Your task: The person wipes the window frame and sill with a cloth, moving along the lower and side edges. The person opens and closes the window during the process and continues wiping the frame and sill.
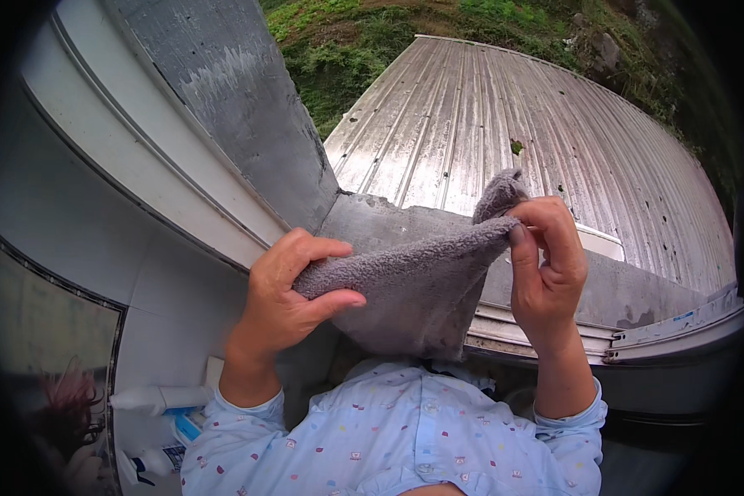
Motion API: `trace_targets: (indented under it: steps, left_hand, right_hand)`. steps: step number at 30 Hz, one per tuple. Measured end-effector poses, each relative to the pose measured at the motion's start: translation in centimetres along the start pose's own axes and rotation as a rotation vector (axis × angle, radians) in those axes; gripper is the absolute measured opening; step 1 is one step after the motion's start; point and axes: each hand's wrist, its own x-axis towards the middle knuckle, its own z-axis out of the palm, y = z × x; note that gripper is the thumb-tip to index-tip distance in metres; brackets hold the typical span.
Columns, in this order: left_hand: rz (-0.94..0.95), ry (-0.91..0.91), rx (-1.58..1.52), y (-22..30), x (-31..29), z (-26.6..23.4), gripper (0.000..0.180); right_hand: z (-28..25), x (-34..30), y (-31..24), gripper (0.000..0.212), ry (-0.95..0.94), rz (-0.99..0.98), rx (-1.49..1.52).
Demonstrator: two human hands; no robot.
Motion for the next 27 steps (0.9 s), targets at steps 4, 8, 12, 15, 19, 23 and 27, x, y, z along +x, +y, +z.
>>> trace_targets:
  steps: [4,8,12,15,19,23,27]
  left_hand:
    - [-0.081,-0.256,-0.003,-0.9,-1.5,1.3,0.033]
    - [-0.153,-0.281,-0.092,-2.3,-2.4,2.2,0.030]
    - [-0.287,0.064,-0.104,-1.1,-2.1,1.1,0.039]
    - [0.050,0.423,0.099,0.5,-0.8,0.8,0.043]
    - [0.113,0.196,0.281,0.4,-0.7,0.3,0.058]
    - [-0.261,-0.089,0.262,-0.8,-4.1,3.7,0.062]
    - [-0.334,0.137,0.274,-1.4,-8.2,6.0,0.058]
  right_hand:
    - [-1.1,1.5,-1.5,0.009,0.015,0.184,0.332]
    - [-2.0,3.9,-1.7,0.015,0.086,0.243,0.602]
    - [-4.4,5.9,-1.1,0.021,0.055,0.140,0.695]
    - [-6.5,5.6,-0.6,0.023,0.149,0.162,0.611]
    - [-8.8,2.2,0.8,0.018,-0.124,0.421,0.399]
    - [-6.9,-0.2,1.0,0.014,-0.917,0.278,-0.312]
    - [-4.1,0.4,0.6,0.018,-0.997,0.079,-0.215]
